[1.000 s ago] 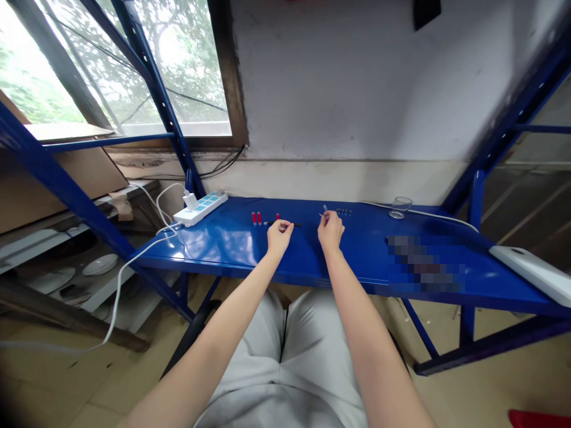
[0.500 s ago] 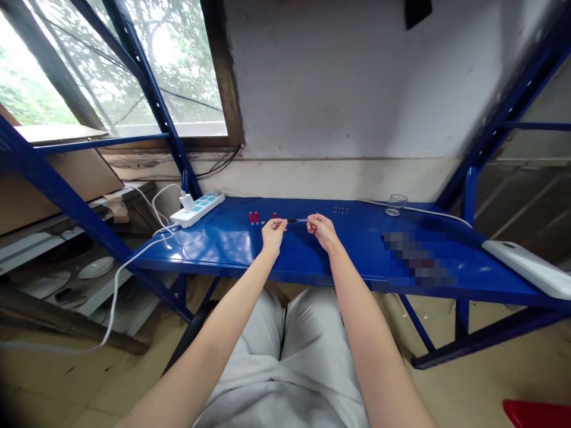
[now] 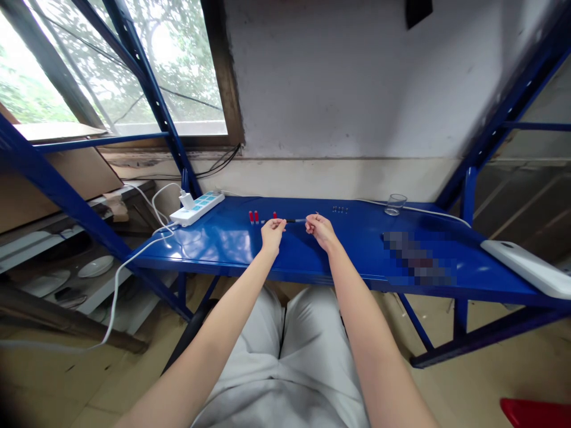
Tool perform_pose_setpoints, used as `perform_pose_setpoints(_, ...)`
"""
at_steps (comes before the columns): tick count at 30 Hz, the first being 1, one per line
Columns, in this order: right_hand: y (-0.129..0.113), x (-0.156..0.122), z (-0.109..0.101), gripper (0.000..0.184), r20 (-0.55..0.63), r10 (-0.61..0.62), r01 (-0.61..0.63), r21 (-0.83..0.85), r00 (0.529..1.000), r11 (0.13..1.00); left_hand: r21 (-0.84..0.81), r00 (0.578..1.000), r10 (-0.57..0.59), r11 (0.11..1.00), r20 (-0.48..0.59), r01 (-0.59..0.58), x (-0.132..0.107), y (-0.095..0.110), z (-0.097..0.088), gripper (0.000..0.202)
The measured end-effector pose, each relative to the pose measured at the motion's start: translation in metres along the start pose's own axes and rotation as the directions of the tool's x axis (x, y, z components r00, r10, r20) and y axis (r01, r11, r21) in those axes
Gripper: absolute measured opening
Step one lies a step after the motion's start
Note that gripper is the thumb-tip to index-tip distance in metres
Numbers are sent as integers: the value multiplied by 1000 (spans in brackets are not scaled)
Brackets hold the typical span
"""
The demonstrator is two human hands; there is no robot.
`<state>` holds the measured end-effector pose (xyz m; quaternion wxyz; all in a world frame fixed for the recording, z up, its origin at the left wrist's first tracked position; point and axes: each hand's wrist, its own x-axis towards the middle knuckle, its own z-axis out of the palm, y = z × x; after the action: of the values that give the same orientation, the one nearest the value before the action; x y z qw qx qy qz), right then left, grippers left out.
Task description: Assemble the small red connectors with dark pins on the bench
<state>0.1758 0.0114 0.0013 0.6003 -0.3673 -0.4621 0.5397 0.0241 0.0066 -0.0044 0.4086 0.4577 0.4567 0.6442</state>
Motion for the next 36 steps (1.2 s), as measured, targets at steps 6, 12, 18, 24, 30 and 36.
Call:
perform_pose_setpoints(6, -2, -2, 4, 31, 29, 42, -43, 6, 999, 999, 52, 996, 34, 998, 83, -38, -1, -2, 1, 20)
perform_pose_setpoints(12, 1, -2, 6, 37, 50, 47, -48, 10, 998, 999, 102, 969, 138, 982, 205, -161, 0, -9, 2, 30)
perform_pose_setpoints(18, 2, -3, 7, 39, 95, 40, -38, -25, 995, 999, 198, 955, 175, 954, 240, -225, -5, -5, 2, 37)
perform_pose_setpoints(24, 5, -2, 6, 41, 112, 18, -12, -55, 994, 998, 286, 930, 215, 909, 297, -301, -7, -7, 4, 46)
perform_pose_setpoints(30, 8, -1, 6, 40, 106, -12, 22, -101, 994, 995, 298, 929, 236, 899, 285, -320, -10, -3, 3, 46)
perform_pose_setpoints(36, 10, -1, 5, 41, 104, -29, 41, -124, 994, 991, 327, 933, 243, 888, 265, -324, -9, -1, 1, 42)
